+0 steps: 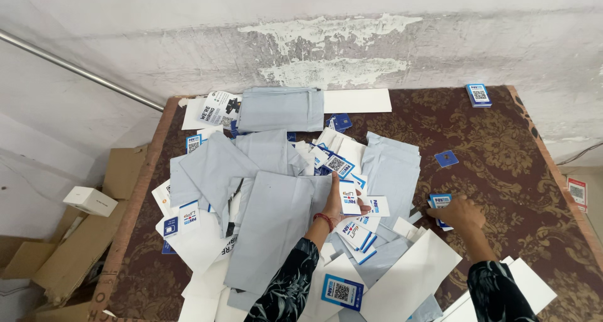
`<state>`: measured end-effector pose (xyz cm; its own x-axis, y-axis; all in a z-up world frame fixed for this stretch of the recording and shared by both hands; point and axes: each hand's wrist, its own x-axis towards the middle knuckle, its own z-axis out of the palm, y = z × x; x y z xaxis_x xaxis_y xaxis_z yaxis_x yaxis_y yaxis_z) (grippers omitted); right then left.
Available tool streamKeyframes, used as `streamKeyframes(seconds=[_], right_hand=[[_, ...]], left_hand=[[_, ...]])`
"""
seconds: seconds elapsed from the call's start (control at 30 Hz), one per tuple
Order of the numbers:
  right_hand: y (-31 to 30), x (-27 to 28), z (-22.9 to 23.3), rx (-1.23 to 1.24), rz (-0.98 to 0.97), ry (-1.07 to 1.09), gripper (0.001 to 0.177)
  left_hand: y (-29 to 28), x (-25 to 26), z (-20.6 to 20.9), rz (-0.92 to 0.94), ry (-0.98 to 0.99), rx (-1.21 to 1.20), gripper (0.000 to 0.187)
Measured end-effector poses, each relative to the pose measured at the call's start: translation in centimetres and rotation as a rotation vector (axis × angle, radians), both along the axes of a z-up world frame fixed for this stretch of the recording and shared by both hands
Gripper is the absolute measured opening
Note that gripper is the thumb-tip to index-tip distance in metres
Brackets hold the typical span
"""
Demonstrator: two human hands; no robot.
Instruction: The person sorts a large pile of white envelopes and gray padded mailers on a table. They repeatedly pick up items, separate them into different piles, and place small blue cards with QR codes into separate stacks. The person also moves some cardboard boxes to the side to clear space.
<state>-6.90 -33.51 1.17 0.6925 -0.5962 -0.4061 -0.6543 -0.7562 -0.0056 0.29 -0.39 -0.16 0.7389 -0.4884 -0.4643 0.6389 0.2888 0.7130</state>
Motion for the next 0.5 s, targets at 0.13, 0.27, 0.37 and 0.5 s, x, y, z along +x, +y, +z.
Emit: streamKeyframes(seconds=[0.13,0.27,0.37,0.5], right_hand=[[3.3,0.6,2.5,0.167,-0.007,-0.201,0.101],[9.4,2.1,4.6,0.502,0.084,-0.341,0.08],[14.9,2.4,4.6,0.59,0.287,-0.505,0.086],[20.4,2.6,6.2,0.436,0.332,-0.475,0.078]], left_hand=[[-0.1,0.1,-0.2,-0.004,-0.008,0.012,0.106],[0.2,0.3,-1.2,-0.03,-0.023,-0.032,0.11],[0.0,0.3,-1.5,0.008,-0.005,-0.106,0.105],[0.4,-0.1,-0.7,0.063,0.104,0.009,0.106]])
